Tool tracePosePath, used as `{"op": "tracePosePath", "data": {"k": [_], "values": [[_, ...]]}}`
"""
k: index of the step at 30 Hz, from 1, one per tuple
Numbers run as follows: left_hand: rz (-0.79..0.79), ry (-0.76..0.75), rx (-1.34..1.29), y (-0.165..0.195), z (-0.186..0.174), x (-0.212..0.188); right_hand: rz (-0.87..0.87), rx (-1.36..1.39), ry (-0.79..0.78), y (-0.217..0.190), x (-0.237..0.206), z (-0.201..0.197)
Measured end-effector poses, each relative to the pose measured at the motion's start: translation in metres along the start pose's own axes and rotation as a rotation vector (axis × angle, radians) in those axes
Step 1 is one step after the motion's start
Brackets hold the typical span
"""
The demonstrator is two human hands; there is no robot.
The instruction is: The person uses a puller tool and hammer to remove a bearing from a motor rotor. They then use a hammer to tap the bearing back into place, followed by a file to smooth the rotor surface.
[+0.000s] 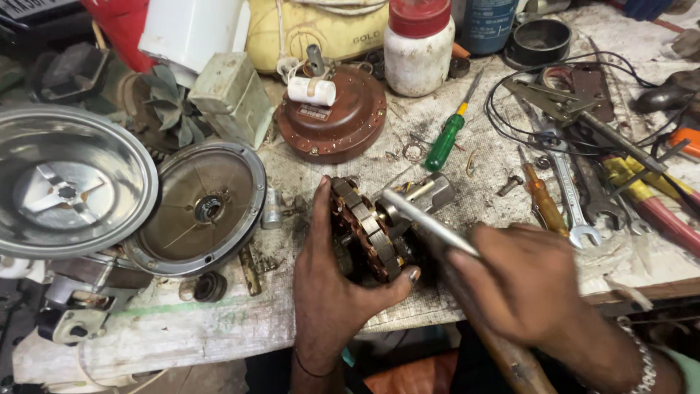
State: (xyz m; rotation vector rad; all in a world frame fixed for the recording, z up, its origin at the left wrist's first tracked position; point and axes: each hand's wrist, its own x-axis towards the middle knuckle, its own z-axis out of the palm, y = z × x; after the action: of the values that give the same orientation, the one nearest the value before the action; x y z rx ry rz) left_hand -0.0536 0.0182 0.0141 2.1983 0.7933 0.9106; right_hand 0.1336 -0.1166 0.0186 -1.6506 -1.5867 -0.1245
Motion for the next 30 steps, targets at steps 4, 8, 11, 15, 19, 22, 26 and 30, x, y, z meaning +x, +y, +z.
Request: {"op": "tracePosePath", "data": {"k": [4, 8, 11, 15, 19, 22, 26, 30], "values": [[0.004, 0.009, 0.017, 0.003, -0.002, 0.0, 0.02, -0.014, -0.049, 0.002, -0.002, 0.0], [0.029, 0.037, 0.029, 0.004, -0.004, 0.0, 0.047, -0.04, -0.041, 0.019, -0.016, 0.011], [-0.021, 0.003, 0.02, 0.003, -0.002, 0.0, -0.04, 0.183, 0.153, 0.027, -0.019, 0.017], [-0.009, 0.021, 0.035, 0.003, -0.002, 0.0, 0.135, -0.07, -0.166, 0.018, -0.009, 0.012], [-0.026, 0.022, 0.025, 0.006, -0.002, -0.002, 0.034, 0.144, 0.052, 0.006, -0.004, 0.004], [-0.101, -0.012, -0.041, 0.006, -0.002, 0.002, 0.12, 0.073, -0.095, 0.006, -0.003, 0.005], [-0.019, 0.037, 0.047, 0.006, 0.001, 0.001, 0.032, 0.104, 0.116, 0.008, -0.008, 0.004], [-0.03, 0.038, 0.032, 0.003, 0.001, 0.001, 0.122, -0.01, -0.034, 0.008, -0.006, 0.008]]}}
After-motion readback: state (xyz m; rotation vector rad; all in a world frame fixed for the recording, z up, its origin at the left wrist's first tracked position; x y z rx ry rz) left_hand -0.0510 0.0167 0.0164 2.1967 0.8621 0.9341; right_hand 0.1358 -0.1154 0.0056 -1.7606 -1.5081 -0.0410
